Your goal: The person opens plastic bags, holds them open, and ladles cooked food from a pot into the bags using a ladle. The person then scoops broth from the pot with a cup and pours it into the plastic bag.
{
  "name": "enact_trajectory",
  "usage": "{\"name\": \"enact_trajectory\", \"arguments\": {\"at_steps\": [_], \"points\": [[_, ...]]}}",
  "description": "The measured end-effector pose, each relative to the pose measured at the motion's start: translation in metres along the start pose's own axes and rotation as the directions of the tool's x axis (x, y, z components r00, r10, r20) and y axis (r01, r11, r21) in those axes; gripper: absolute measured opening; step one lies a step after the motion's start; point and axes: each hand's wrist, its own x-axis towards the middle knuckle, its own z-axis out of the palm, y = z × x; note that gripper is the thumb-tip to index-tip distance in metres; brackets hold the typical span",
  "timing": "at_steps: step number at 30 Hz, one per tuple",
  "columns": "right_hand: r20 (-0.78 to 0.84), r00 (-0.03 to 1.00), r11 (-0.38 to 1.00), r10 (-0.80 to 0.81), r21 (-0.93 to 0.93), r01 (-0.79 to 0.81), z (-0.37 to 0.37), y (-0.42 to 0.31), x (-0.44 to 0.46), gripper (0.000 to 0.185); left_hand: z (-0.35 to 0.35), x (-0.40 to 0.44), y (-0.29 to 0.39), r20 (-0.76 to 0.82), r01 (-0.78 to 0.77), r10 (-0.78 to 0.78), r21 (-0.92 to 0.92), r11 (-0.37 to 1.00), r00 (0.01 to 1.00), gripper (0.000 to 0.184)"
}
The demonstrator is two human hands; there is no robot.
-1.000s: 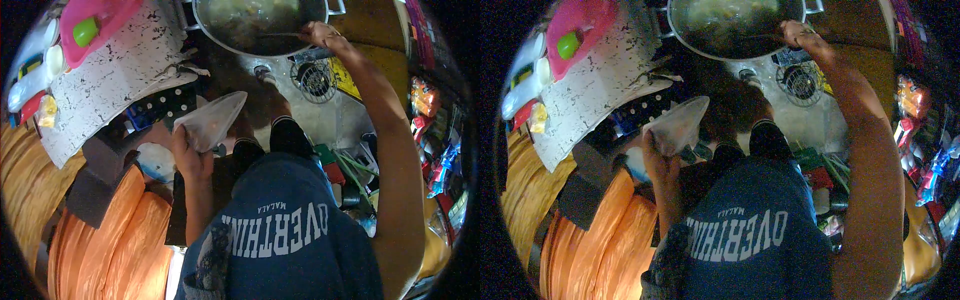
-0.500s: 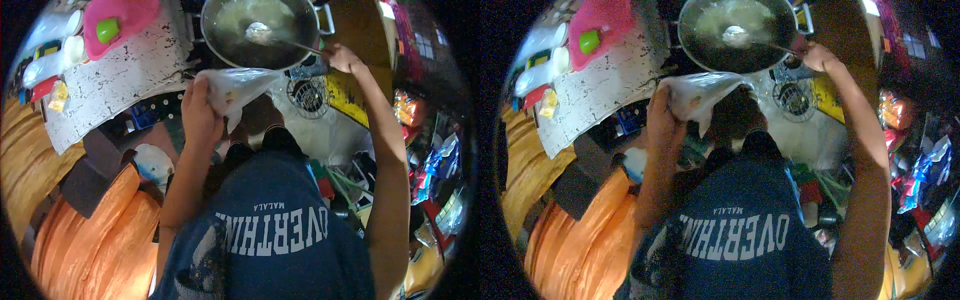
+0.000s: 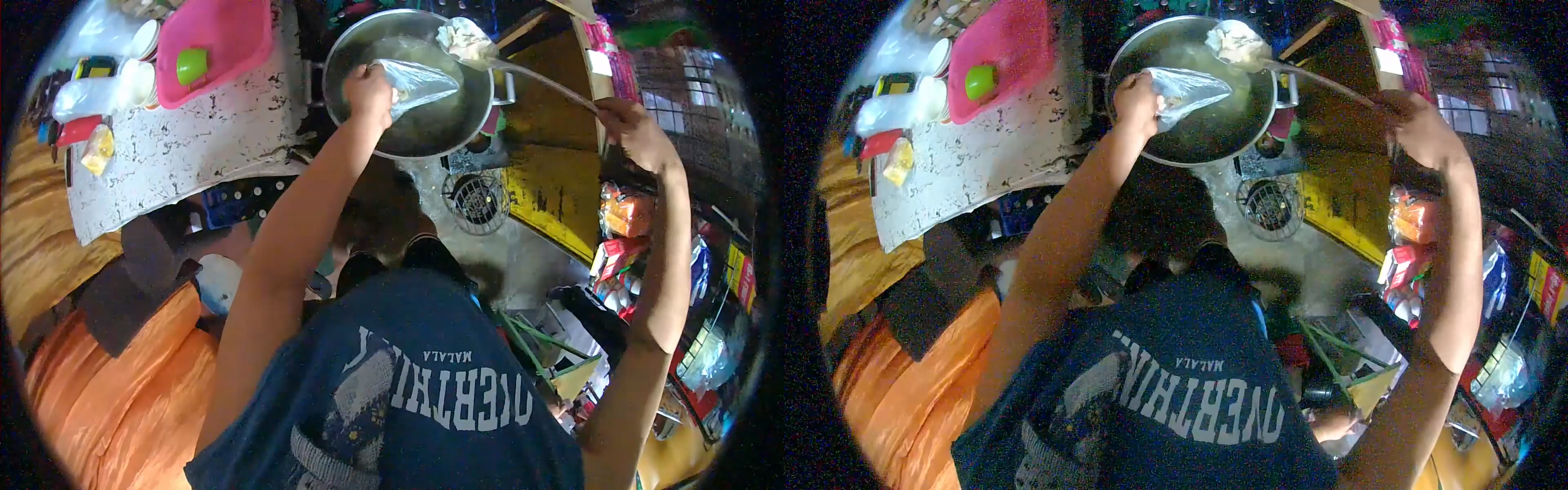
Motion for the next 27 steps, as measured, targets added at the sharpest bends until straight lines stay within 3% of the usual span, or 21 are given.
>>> {"name": "enact_trajectory", "arguments": {"at_steps": [3, 5, 6, 7, 9, 10, 12, 13, 16, 18, 19, 21, 22, 24, 27], "points": [[0.054, 0.998, 0.988, 0.024, 0.153, -0.032, -0.022, -0.020, -0.007, 0.030, 0.009, 0.017, -0.005, 0.018, 0.011, -0.011, -0.015, 1.000, 1.000, 0.010], [0.331, 0.920, 0.965, 0.212, 0.078, -0.250, -0.042, -0.052, -0.002, 0.034, 0.019, 0.024, -0.010, -0.030, -0.021, 0.020, -0.017, 1.000, 0.999, 0.008], [0.334, 0.917, 0.963, 0.219, 0.079, -0.258, -0.031, -0.035, 0.000, 0.034, 0.020, 0.031, -0.013, -0.029, -0.061, 0.062, 0.023, 0.998, 0.998, 0.009], [0.115, 0.982, 0.982, -0.153, -0.095, 0.164, -0.011, -0.006, 0.005, 0.027, 0.021, 0.037, -0.017, -0.026, -0.100, 0.102, 0.064, 0.993, 0.994, 0.010], [-0.024, 0.846, 0.802, -0.533, -0.333, 0.496, -0.001, -0.002, 0.005, 0.026, 0.025, 0.034, -0.018, -0.039, -0.095, 0.099, 0.082, 0.992, 0.994, 0.013], [0.051, 0.943, 0.920, -0.329, -0.206, 0.332, -0.007, -0.027, 0.009, 0.024, 0.027, 0.026, -0.013, -0.033, -0.108, 0.114, 0.162, 0.981, 0.993, 0.015], [0.076, 0.992, 0.986, -0.100, -0.129, 0.110, -0.003, -0.049, 0.014, 0.026, 0.029, 0.023, -0.016, -0.012, -0.203, 0.220, 0.345, 0.917, 0.975, 0.019], [0.086, 0.996, 0.995, 0.016, -0.098, -0.007, -0.001, -0.060, 0.016, 0.027, 0.027, 0.020, -0.018, -0.003, -0.197, 0.211, 0.351, 0.916, 0.977, 0.019], [0.226, 0.974, 0.950, 0.012, -0.307, 0.060, -0.003, -0.080, 0.035, 0.031, 0.025, 0.014, -0.026, 0.132, -0.334, 0.308, 0.438, 0.835, 0.942, 0.018], [0.356, 0.933, 0.908, 0.061, -0.409, 0.096, -0.002, -0.088, 0.049, 0.031, 0.026, 0.006, -0.033, 0.181, -0.326, 0.275, 0.399, 0.857, 0.944, 0.018], [0.244, 0.969, 0.946, -0.031, -0.307, 0.107, 0.006, -0.081, 0.046, 0.028, 0.028, 0.001, -0.034, 0.214, -0.315, 0.251, 0.360, 0.878, 0.944, 0.019], [0.216, 0.959, 0.909, -0.182, -0.335, 0.248, 0.021, -0.076, 0.052, 0.028, 0.034, -0.002, -0.034, 0.210, -0.279, 0.217, 0.336, 0.900, 0.953, 0.018], [0.211, 0.960, 0.913, -0.182, -0.325, 0.245, 0.020, -0.091, 0.047, 0.028, 0.034, -0.004, -0.033, 0.194, -0.243, 0.188, 0.311, 0.919, 0.963, 0.019], [0.323, 0.946, 0.941, -0.021, -0.313, 0.128, 0.019, -0.127, 0.034, 0.029, 0.038, -0.008, -0.027, 0.178, -0.203, 0.158, 0.271, 0.941, 0.971, 0.018], [0.314, 0.941, 0.965, -0.128, -0.177, 0.191, 0.029, -0.140, 0.016, 0.024, 0.042, -0.009, -0.018, 0.143, -0.110, 0.088, 0.156, 0.981, 0.986, 0.017]]}}
